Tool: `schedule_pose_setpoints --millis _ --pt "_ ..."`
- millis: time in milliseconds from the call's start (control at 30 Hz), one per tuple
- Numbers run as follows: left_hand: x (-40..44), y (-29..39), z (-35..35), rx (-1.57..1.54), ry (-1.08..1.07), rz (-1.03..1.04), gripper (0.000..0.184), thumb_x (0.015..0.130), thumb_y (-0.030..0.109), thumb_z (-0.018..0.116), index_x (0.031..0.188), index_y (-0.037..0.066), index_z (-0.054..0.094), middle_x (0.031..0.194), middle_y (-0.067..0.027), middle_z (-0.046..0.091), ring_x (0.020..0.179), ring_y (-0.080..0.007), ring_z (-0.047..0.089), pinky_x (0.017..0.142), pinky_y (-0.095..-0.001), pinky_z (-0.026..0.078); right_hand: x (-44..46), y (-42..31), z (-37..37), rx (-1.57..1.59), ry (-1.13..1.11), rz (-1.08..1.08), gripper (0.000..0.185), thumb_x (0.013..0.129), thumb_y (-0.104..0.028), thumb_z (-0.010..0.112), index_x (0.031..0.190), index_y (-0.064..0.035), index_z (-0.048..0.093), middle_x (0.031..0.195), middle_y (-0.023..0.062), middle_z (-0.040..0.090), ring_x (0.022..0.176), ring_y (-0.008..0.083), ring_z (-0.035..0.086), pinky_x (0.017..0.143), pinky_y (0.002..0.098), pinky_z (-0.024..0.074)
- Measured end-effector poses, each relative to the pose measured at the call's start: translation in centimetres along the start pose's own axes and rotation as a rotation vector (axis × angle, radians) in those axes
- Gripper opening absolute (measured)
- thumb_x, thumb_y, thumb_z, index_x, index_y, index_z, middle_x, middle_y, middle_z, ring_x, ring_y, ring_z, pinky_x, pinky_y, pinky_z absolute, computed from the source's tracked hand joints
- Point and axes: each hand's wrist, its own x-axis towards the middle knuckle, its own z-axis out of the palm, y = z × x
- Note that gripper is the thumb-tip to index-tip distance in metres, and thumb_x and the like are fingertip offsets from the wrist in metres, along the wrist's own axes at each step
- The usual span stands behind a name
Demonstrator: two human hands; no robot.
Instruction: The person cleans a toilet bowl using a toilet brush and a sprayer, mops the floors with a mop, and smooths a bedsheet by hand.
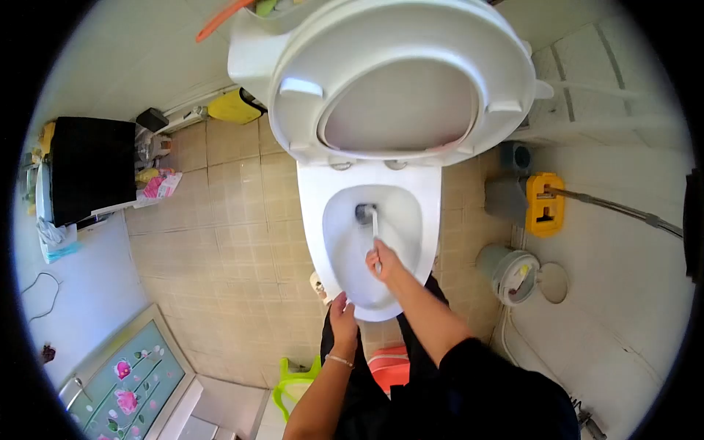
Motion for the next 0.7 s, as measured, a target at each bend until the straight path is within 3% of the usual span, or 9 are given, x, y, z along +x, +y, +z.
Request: schedule_pose_setpoints --millis 67,133,200,233,333,367,433,500,700 --pt "-1.0 1.1 -0.5 -0.056 0.049 -0.038 0.04 0.081 0.002 0.046 0.121 -0.003 0.042 0.118 -0.0143 0.047 0.111 -0.0215 0.044 0.096 -0.0309 0.033 -3.5 3.4 -0.6 0.157 -0.068 0.115 0.032 0.09 -0.042 0.039 0.108 -0.015 0.039 0.047 0.0007 0.035 0.034 0.0083 0.031 0.031 0.0228 0.0281" --pt "-1.3 0.8 -1.4 -0.095 0.076 -0.042 0.039 0.082 0.002 0.045 0.12 -0.003 0.042 0.117 -0.0138 0.048 0.109 -0.0213 0.045 0.095 -0.031 0.034 -7.9 9.8 -1.8 -0.586 -0.097 -0.294 0.045 0.09 -0.046 0.038 0.123 -0.0161 0.031 0.05 0.0006 0.037 0.038 0.0081 0.036 0.034 0.0216 0.0314" --pt "-1.2 0.3 -2.3 -0.197 0.065 -0.033 0.036 0.08 -0.001 0.045 0.116 -0.004 0.045 0.115 -0.0139 0.05 0.109 -0.0203 0.046 0.093 -0.0304 0.035 -13.2 13.5 -3.0 -1.132 -0.096 -0.369 0.061 0.091 -0.042 0.035 0.139 -0.0209 0.004 0.053 0.0058 0.046 0.039 0.0121 0.042 0.036 0.0258 0.0359" --pt "-1.2 0.0 -2.8 -0.27 0.034 -0.015 0.035 0.08 -0.001 0.044 0.116 -0.004 0.045 0.115 -0.0133 0.05 0.108 -0.0202 0.047 0.094 -0.0297 0.035 -14.3 14.0 -6.1 -1.321 -0.033 -0.407 0.06 0.091 -0.04 0.036 0.139 -0.0196 0.006 0.059 0.0085 0.051 0.042 0.0159 0.047 0.04 0.03 0.0398" --pt "-1.3 0.8 -3.0 -0.17 0.112 -0.046 0.035 0.08 0.0 0.044 0.115 -0.004 0.045 0.113 -0.0123 0.051 0.106 -0.0196 0.048 0.094 -0.0292 0.035 -20.3 9.5 -14.9 -1.819 0.081 -0.231 0.06 0.089 -0.028 0.042 0.139 -0.0197 0.01 0.076 0.0169 0.059 0.057 0.0278 0.057 0.055 0.0404 0.0481" --pt "-1.5 1.1 -2.9 -0.19 0.105 -0.042 0.035 0.08 0.0 0.045 0.115 -0.004 0.045 0.113 -0.012 0.051 0.106 -0.0194 0.048 0.094 -0.0291 0.035 -22.5 6.6 -16.0 -2.154 0.153 -0.388 0.061 0.087 -0.026 0.044 0.139 -0.0238 0.012 0.084 0.0201 0.06 0.065 0.0331 0.06 0.062 0.0434 0.0481" --pt "-1.5 0.8 -2.9 -0.214 0.099 -0.045 0.035 0.08 0.0 0.045 0.115 -0.004 0.045 0.112 -0.0117 0.052 0.106 -0.0193 0.048 0.094 -0.029 0.034 -22.5 0.6 -16.0 -2.39 0.289 -0.236 0.058 0.086 -0.027 0.045 0.137 -0.0252 0.018 0.075 0.0176 0.059 0.063 0.0327 0.059 0.057 0.0437 0.0473" --pt "-0.8 -0.1 -2.9 -0.234 0.036 -0.002 0.034 0.08 0.001 0.046 0.114 -0.004 0.046 0.112 -0.0123 0.052 0.107 -0.0199 0.047 0.094 -0.0292 0.034 -18.8 -1.6 -11.8 -2.488 0.344 -0.496 0.046 0.087 -0.031 0.039 0.131 -0.0237 0.028 0.074 0.0168 0.06 0.065 0.0335 0.059 0.058 0.0438 0.0465" --pt "-1.0 -1.6 -2.9 -0.126 0.047 -0.098 0.033 0.082 0.002 0.046 0.114 -0.004 0.048 0.108 -0.0097 0.053 0.102 -0.0184 0.049 0.091 -0.0284 0.037 0.4 -1.9 -5.8 -2.219 0.469 -0.61 0.055 0.086 -0.023 0.04 0.136 -0.011 0.02 0.096 0.0231 0.057 0.077 0.0345 0.06 0.069 0.0442 0.0475"
